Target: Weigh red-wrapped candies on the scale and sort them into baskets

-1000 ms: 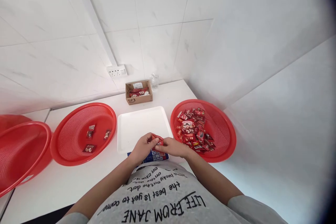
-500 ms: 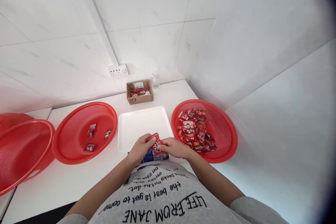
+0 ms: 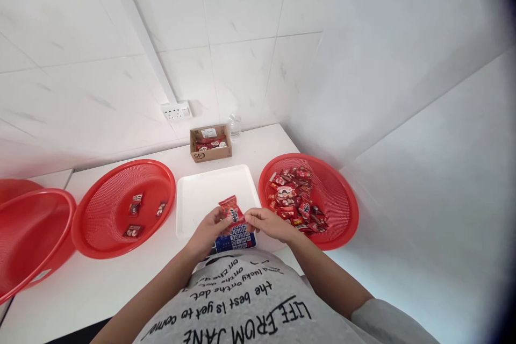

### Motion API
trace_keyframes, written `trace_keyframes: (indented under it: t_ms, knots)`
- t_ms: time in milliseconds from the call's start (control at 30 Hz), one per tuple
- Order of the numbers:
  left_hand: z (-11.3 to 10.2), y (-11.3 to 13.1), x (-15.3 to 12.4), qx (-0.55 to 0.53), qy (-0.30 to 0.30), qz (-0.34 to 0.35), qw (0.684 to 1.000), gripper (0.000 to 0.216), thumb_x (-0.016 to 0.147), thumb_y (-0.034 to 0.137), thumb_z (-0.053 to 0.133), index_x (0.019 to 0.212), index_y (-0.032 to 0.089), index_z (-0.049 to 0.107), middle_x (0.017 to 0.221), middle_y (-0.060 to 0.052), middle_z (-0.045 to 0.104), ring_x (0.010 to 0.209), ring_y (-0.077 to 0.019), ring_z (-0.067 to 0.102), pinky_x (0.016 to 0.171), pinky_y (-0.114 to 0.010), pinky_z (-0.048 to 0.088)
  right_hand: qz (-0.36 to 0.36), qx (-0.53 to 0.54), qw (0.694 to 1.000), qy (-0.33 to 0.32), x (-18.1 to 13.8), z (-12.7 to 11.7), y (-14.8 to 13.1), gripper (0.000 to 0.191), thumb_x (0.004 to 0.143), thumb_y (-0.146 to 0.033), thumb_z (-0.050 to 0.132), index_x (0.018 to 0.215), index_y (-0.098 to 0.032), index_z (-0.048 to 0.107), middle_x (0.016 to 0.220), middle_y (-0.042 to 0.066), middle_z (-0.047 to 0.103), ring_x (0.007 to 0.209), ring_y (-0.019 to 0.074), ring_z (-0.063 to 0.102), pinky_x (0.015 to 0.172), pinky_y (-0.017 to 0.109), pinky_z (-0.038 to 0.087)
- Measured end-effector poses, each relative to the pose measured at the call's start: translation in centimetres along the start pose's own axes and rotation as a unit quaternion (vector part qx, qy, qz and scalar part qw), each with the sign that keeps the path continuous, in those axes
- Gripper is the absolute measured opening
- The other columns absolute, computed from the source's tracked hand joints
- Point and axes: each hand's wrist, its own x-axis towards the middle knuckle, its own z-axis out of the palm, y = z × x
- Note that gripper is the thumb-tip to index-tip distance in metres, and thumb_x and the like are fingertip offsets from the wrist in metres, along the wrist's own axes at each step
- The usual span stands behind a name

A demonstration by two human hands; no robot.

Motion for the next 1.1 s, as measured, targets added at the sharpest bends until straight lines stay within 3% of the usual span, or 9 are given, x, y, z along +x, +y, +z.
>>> trace_keyframes:
  t_ms: [133, 267, 367, 500, 633, 733, 833, 933, 1100]
  knots:
    - [-1.7, -0.5, 0.7, -0.053, 0.135, -0.039, 0.989, 0.044, 0.071, 0.042, 0.066, 0.106, 0.017, 0.054, 0.081, -0.003, 0.064, 0.064, -0.0103, 0.056, 0.065, -0.024, 0.046, -0.001, -0.041, 0.991, 0.127, -0.5, -3.5, 1.5, 0.036, 0.082, -0.050, 0.046, 0.084, -0.016, 0.059, 0.074, 0.002, 0.061, 0.067, 0.0129, 0.053, 0.066, 0.026, 0.043]
    - [-2.8, -0.7, 0.7, -0.100, 0.195, -0.070, 0.973, 0.071, 0.075, 0.028, 0.065, 0.135, 0.021, 0.029, 0.097, -0.007, 0.065, 0.076, -0.0143, 0.063, 0.075, -0.030, 0.049, 0.047, -0.194, 0.947, 0.250, -0.9, -7.2, 4.4, 0.027, 0.084, -0.035, 0.042, 0.090, -0.017, 0.061, 0.083, 0.005, 0.064, 0.076, 0.0169, 0.057, 0.073, 0.030, 0.043]
    - [-2.9, -1.0, 0.2, -0.075, 0.204, -0.070, 0.974, 0.081, 0.075, 0.027, 0.066, 0.140, 0.023, 0.019, 0.106, -0.009, 0.063, 0.081, -0.0154, 0.064, 0.078, -0.030, 0.050, 0.109, -0.306, 0.926, 0.191, -1.2, -8.5, 6.5, 0.025, 0.081, -0.028, 0.047, 0.097, -0.018, 0.063, 0.100, 0.009, 0.064, 0.090, 0.0204, 0.057, 0.082, 0.032, 0.041]
    - [-2.9, -1.5, -0.3, -0.009, 0.181, -0.065, 0.981, 0.069, 0.077, 0.037, 0.062, 0.136, 0.023, 0.029, 0.106, -0.009, 0.062, 0.083, -0.0159, 0.064, 0.076, -0.031, 0.051, 0.178, -0.374, 0.905, 0.097, -1.5, -8.6, 8.1, 0.037, 0.080, -0.028, 0.050, 0.115, -0.019, 0.059, 0.126, 0.011, 0.052, 0.109, 0.0237, 0.052, 0.091, 0.031, 0.037]
    - [-3.1, -1.7, -0.5, 0.016, 0.168, -0.061, 0.984, 0.066, 0.075, 0.042, 0.061, 0.132, 0.022, 0.035, 0.100, -0.008, 0.063, 0.083, -0.0171, 0.064, 0.077, -0.032, 0.052, 0.225, -0.418, 0.861, 0.184, -1.4, -9.4, 8.8, 0.058, 0.081, -0.029, 0.052, 0.137, -0.021, 0.037, 0.148, 0.011, 0.021, 0.134, 0.0275, 0.024, 0.102, 0.034, 0.027]
    - [-3.1, -1.7, -0.7, 0.015, 0.171, -0.062, 0.983, 0.067, 0.074, 0.042, 0.063, 0.132, 0.021, 0.036, 0.098, -0.009, 0.064, 0.084, -0.0182, 0.064, 0.078, -0.034, 0.051, 0.236, -0.423, 0.839, 0.247, -1.0, -10.4, 9.1, 0.060, 0.083, -0.030, 0.049, 0.139, -0.020, 0.032, 0.151, 0.011, 0.013, 0.137, 0.0298, 0.013, 0.104, 0.038, 0.024]
    - [-3.1, -1.8, -0.7, 0.015, 0.173, -0.066, 0.983, 0.068, 0.072, 0.043, 0.064, 0.130, 0.020, 0.038, 0.096, -0.008, 0.065, 0.083, -0.0182, 0.064, 0.078, -0.034, 0.051, 0.172, -0.428, 0.851, 0.251, -0.5, -10.6, 9.1, 0.054, 0.084, -0.029, 0.046, 0.135, -0.016, 0.039, 0.147, 0.013, 0.025, 0.135, 0.0269, 0.021, 0.105, 0.035, 0.025]
    - [-3.1, -2.1, -0.6, 0.015, 0.164, -0.065, 0.984, 0.067, 0.071, 0.043, 0.065, 0.129, 0.019, 0.040, 0.094, -0.008, 0.065, 0.082, -0.0174, 0.064, 0.078, -0.033, 0.051, 0.086, -0.418, 0.888, 0.169, 0.5, -9.8, 9.1, 0.051, 0.082, -0.025, 0.047, 0.132, -0.015, 0.044, 0.137, 0.012, 0.043, 0.125, 0.0217, 0.039, 0.103, 0.030, 0.029]
    - [-3.3, -2.6, -0.5, 0.015, 0.153, -0.059, 0.986, 0.066, 0.068, 0.043, 0.067, 0.124, 0.019, 0.043, 0.092, -0.007, 0.065, 0.081, -0.0179, 0.064, 0.077, -0.034, 0.051, 0.123, -0.449, 0.879, 0.101, 1.9, -8.4, 9.3, 0.057, 0.073, -0.019, 0.055, 0.130, -0.021, 0.047, 0.146, 0.009, 0.030, 0.128, 0.0259, 0.034, 0.102, 0.033, 0.028]
